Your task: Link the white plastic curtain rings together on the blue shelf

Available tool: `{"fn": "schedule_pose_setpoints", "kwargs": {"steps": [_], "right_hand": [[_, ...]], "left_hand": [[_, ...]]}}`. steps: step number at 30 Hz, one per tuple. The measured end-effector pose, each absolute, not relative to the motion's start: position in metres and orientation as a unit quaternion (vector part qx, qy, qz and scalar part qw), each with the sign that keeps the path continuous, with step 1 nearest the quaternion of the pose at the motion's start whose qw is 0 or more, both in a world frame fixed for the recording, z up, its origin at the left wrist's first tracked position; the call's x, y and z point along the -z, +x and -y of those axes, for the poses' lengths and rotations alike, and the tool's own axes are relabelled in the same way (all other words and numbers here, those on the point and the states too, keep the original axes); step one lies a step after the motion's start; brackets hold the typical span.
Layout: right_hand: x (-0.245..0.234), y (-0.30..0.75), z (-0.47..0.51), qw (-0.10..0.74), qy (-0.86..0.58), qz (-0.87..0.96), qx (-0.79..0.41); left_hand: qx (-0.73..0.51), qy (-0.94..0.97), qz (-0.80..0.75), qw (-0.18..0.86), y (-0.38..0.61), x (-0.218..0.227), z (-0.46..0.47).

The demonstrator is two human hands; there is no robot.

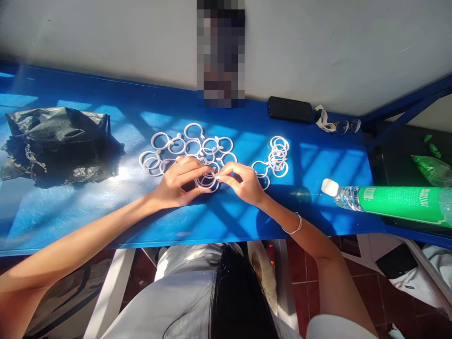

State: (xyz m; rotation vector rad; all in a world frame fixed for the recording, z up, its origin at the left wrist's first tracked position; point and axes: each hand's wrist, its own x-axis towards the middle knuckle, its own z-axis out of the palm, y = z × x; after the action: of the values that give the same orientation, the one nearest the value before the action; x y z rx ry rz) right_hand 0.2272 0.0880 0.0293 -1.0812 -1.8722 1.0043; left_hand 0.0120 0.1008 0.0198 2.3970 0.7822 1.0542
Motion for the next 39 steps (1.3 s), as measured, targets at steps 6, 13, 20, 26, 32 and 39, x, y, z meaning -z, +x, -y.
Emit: {"fn": "schedule_pose_setpoints", "kwargs": {"steps": [6, 13, 20, 26, 32, 39], "right_hand": [[-0.042, 0.246, -0.108, 0.288, -0.518, 0.796, -0.124], [-0.049, 0.296, -0.134, 0.13, -0.71, 0.686, 0.088], [-0.045, 0.304, -0.136, 0.064, -0.723, 0.687, 0.036], [-0.052, 0.299, -0.135, 0.115, -0.709, 0.696, -0.001], [-0.055, 0.298, -0.132, 0.159, -0.698, 0.698, -0.009], [-0.062, 0.294, -0.131, 0.236, -0.65, 0.722, 0.02]], "left_hand": [[-0.363, 0.857, -0.339, 0.137, 0.009, -0.02, -0.107], [-0.359, 0.825, -0.417, 0.129, 0.005, -0.013, -0.117], [-0.318, 0.822, -0.45, 0.146, 0.006, -0.011, -0.117], [-0.309, 0.822, -0.455, 0.149, 0.006, -0.01, -0.116], [-0.311, 0.822, -0.456, 0.141, 0.007, -0.01, -0.114], [-0.334, 0.825, -0.435, 0.135, 0.007, -0.01, -0.114]]}}
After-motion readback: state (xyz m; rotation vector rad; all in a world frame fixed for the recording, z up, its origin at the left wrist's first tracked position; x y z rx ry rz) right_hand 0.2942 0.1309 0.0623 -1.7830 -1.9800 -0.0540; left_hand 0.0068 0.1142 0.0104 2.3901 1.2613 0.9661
